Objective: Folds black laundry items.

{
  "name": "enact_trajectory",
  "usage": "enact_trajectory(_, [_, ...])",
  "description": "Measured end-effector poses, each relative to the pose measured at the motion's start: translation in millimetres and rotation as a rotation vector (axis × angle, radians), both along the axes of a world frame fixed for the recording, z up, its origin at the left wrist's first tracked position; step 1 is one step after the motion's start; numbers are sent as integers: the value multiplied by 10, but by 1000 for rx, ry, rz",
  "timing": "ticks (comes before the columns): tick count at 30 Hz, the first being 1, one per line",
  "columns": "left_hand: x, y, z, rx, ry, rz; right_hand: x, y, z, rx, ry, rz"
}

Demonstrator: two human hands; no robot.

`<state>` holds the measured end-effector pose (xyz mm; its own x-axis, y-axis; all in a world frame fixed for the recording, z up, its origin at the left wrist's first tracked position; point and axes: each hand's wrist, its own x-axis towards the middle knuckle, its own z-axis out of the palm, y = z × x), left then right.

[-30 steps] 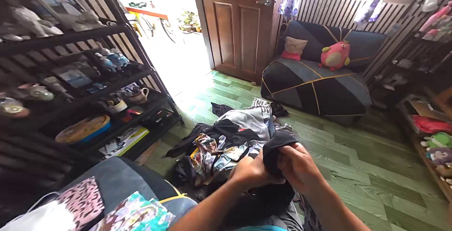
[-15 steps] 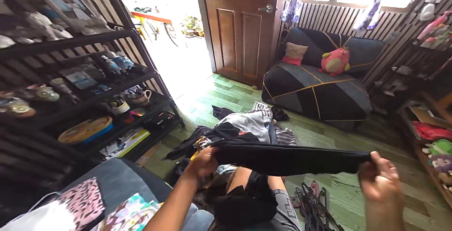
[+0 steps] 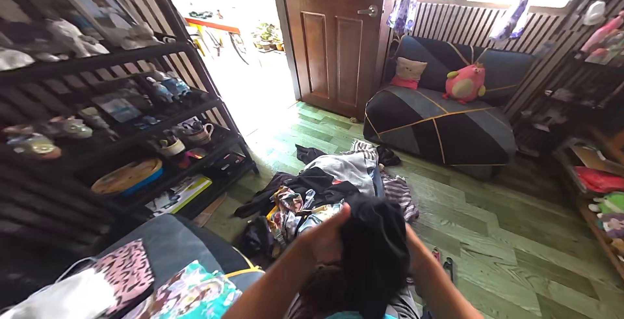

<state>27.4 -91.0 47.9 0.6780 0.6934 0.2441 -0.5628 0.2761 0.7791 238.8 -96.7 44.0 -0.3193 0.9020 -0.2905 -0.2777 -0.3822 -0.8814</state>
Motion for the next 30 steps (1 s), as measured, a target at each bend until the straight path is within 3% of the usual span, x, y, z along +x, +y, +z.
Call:
enact_trajectory(3, [-665,286,132,-2,154,197,396,355,296,384,226,55])
enact_trajectory(7, [-1154,100,419,113,101,430,900,674,626,514,88,-327])
enact_trajectory(9, [-1082,-253,557,217,80,498,1083,874,555,523,-84,-447])
enact_trajectory(11, [-897,-586,611,417,196,300,1238,1090,263,606,-553,-485])
enact_trajectory(13, [-548,-735,560,591,515,100,1247,1125,-55,663,-962,-379])
enact_trajectory(14, [-357,-689,421,738,718,43,1134,1048,-177,689,-1020,-315])
enact_trajectory(16, [-55,-534,-46,883,1146,-24,734,732,-418,728,-973,-180])
enact_trajectory(19, [3,-292,-848,761,1562,-143,292,231,-888,622,-859,280])
enact_trajectory(22, [-161,-176,-1063,774,1633,-90,320,-38,-1395,876,-1001,426])
enact_trajectory(25, [-364,-230,-1027,1225,1575,78,660,-203,-1617,1190,-1054,436])
enact_trajectory(28, [-648,-93,-1014,1745,1360,359,971,-168,-1634,1034,-1130,545])
enact_trajectory(30, [-809,84,-809,1851,1344,380,1097,16,-1502,957,-1302,595])
